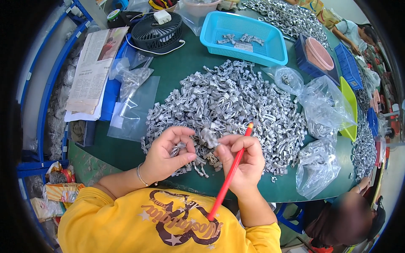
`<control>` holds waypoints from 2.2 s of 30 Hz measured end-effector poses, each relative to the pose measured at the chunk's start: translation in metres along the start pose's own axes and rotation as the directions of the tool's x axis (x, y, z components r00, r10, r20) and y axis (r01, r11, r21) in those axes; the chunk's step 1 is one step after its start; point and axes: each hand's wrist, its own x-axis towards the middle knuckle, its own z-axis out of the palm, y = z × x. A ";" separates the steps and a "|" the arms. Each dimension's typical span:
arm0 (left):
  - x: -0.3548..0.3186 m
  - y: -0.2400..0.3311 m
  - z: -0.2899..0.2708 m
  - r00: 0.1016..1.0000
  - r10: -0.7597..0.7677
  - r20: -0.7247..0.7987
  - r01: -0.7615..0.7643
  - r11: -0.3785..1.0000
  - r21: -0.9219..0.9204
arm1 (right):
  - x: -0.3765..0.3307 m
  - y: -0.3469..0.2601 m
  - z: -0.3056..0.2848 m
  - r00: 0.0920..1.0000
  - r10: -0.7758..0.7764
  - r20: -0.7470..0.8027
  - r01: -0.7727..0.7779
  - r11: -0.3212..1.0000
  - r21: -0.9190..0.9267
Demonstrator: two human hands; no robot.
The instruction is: The person picks up small metal components from a large pile on a workbench and uses a red tool to press or secure a small white insert into each metal piece before setting them aside.
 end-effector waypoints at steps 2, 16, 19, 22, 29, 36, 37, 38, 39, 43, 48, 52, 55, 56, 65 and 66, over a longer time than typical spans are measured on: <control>0.000 0.013 0.003 0.992 -0.124 -0.012 0.121 0.981 -0.153 | -0.006 -0.008 0.000 0.987 0.155 0.047 -0.159 0.983 0.090; -0.008 0.015 0.002 0.991 -0.133 -0.005 0.125 0.938 -0.322 | -0.018 -0.004 0.003 0.974 0.210 0.089 -0.224 0.952 0.207; -0.009 0.011 0.002 0.993 -0.116 -0.027 0.104 0.951 -0.290 | -0.020 -0.003 0.002 0.974 0.209 0.090 -0.225 0.943 0.246; -0.011 0.012 0.002 0.990 -0.141 -0.025 0.125 0.935 -0.333 | -0.022 0.006 -0.002 0.980 0.128 0.152 -0.166 0.949 0.269; -0.008 0.019 0.000 1.000 0.017 0.013 -0.016 0.997 -0.076 | -0.024 0.031 -0.008 0.970 -0.109 0.215 0.099 0.993 0.059; -0.011 0.014 0.002 0.999 -0.022 -0.035 0.016 0.984 -0.179 | -0.025 0.028 -0.003 0.947 -0.306 0.092 0.303 0.952 0.048; -0.012 0.013 0.001 0.998 -0.062 -0.010 0.059 0.982 -0.179 | -0.026 0.028 -0.003 0.948 -0.309 0.068 0.305 0.950 0.063; -0.012 0.013 0.001 0.995 -0.101 0.015 0.102 0.979 -0.178 | -0.027 0.029 -0.004 0.948 -0.310 0.069 0.305 0.950 0.063; -0.013 0.013 0.001 0.995 -0.101 0.015 0.102 0.979 -0.178 | -0.027 0.029 -0.004 0.942 -0.331 0.060 0.329 0.943 0.049; -0.012 0.012 0.004 0.967 -0.245 0.072 0.255 0.924 -0.284 | -0.025 0.022 -0.001 0.917 -0.396 0.054 0.399 0.916 -0.045; -0.014 0.010 0.003 0.858 -0.467 0.216 0.513 0.750 -0.417 | -0.022 0.018 0.002 0.854 -0.486 0.185 0.518 0.827 -0.218; -0.009 0.008 0.004 0.840 -0.486 0.242 0.520 0.593 -0.614 | -0.014 0.009 0.010 0.818 -0.461 0.344 0.536 0.827 -0.167; -0.006 0.010 0.005 0.837 -0.490 0.242 0.516 0.562 -0.646 | -0.007 0.013 0.005 0.799 -0.496 0.339 0.593 0.742 -0.313; -0.007 0.010 0.005 0.832 -0.498 0.244 0.521 0.552 -0.651 | -0.003 0.013 0.002 0.791 -0.518 0.326 0.612 0.673 -0.416; -0.007 0.013 0.004 0.912 -0.403 0.077 0.402 0.842 -0.360 | 0.033 0.003 -0.004 0.805 -0.317 0.501 0.567 0.166 -0.807; -0.006 0.014 0.003 0.922 -0.383 0.054 0.381 0.873 -0.303 | 0.034 0.003 -0.004 0.804 -0.319 0.502 0.569 0.166 -0.805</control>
